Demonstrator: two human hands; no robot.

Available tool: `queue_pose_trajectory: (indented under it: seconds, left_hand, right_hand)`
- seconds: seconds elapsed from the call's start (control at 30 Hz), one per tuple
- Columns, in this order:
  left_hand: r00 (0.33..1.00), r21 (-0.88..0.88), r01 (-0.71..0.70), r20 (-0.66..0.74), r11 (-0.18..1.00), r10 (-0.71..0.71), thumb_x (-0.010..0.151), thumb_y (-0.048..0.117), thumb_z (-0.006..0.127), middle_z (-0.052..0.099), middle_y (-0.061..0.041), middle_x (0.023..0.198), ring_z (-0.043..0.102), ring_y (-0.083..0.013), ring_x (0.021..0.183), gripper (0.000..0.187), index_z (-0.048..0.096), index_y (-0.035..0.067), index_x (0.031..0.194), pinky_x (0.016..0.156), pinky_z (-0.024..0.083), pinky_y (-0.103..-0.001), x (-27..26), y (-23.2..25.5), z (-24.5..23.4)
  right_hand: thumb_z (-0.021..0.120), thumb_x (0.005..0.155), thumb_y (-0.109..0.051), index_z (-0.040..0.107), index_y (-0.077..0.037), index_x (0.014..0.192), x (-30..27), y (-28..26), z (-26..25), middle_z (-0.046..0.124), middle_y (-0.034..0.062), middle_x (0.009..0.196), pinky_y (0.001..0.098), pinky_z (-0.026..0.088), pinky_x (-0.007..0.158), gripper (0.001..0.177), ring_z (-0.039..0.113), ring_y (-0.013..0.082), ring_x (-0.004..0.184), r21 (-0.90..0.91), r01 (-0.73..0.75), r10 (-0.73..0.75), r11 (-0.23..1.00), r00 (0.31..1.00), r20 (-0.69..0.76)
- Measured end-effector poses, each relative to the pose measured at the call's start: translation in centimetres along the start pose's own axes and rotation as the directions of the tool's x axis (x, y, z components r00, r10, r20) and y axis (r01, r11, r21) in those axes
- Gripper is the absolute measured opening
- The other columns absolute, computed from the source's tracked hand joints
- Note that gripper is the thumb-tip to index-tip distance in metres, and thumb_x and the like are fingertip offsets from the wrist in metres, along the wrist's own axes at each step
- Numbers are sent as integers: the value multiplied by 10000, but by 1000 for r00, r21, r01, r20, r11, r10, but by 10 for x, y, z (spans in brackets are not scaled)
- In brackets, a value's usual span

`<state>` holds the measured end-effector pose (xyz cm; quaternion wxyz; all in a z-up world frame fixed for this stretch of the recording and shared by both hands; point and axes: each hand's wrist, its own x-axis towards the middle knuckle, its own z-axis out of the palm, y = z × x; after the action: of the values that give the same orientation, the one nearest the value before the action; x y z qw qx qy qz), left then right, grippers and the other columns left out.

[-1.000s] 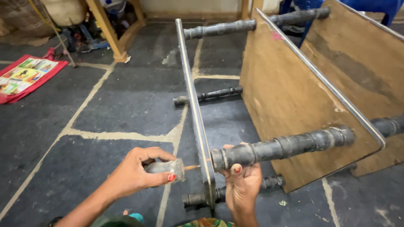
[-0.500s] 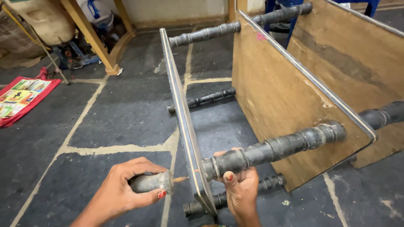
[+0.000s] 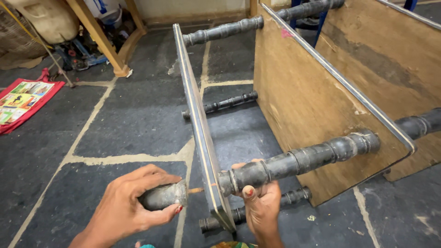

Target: The person inserts a metal leg into a hole on the underside of a wooden table top. They then lift the table top and insert another metal leg into a different hole, securing it in place.

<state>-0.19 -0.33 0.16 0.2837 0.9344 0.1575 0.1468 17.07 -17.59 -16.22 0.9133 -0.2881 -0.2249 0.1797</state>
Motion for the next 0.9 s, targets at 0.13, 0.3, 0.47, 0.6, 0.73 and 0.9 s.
queue_pose_trajectory:
  seconds: [0.13, 0.3, 0.47, 0.6, 0.73, 0.9]
  left_hand:
    - [983, 31, 182, 8, 983, -182, 584, 369, 902, 773, 36, 927, 766, -162, 751, 464, 821, 201, 1009, 669, 591, -306, -3, 10, -5]
    - [999, 18, 14, -46, 1000, -14, 611, 368, 841, 749, -3, 922, 746, -214, 828, 420, 794, 166, 976, 711, 571, -341, -21, 8, -21]
    - [998, -17, -27, -58, 999, 26, 651, 394, 815, 732, -20, 926, 715, -235, 850, 397, 791, 158, 969, 721, 546, -363, -42, -4, -32]
    - [996, -25, -49, -73, 998, 47, 668, 397, 794, 720, -22, 916, 701, -243, 834, 373, 779, 151, 947, 714, 535, -374, -51, -12, -34]
    - [997, -32, -35, -70, 999, 33, 672, 396, 794, 703, -32, 886, 692, -260, 817, 355, 779, 156, 933, 697, 521, -396, -57, -25, -40]
    - [989, -95, -82, -134, 992, 69, 668, 376, 786, 718, -22, 913, 703, -268, 811, 335, 776, 141, 908, 695, 535, -398, -63, -49, -44]
  right_hand:
    - [813, 880, -272, 413, 3, 1418, -7, 7, 5, 630, 236, 1259, 482, 613, 879, 724, 693, 293, 1059, 35, 44, -44, 998, 999, -16]
    - [758, 949, -272, 387, -15, 1456, -17, 17, 22, 609, 241, 1291, 509, 579, 938, 678, 675, 310, 1058, 82, 113, -115, 990, 993, 23]
    - [743, 982, -288, 382, 4, 1486, -25, 25, 33, 598, 231, 1309, 482, 550, 1015, 685, 662, 277, 1131, 78, 143, -148, 987, 987, 63]
    - [719, 1016, -313, 417, 36, 1474, -33, 29, 38, 594, 230, 1339, 442, 550, 1004, 651, 666, 275, 1111, 23, 161, -162, 987, 980, 112]
    - [704, 1033, -345, 438, 30, 1451, -34, 38, 43, 597, 218, 1335, 422, 551, 1001, 621, 663, 264, 1121, -54, 193, -186, 980, 976, 111]
    - [714, 1073, -353, 455, 43, 1346, -35, 47, 50, 598, 195, 1242, 405, 553, 977, 546, 659, 254, 1084, -13, 169, -163, 986, 967, 198]
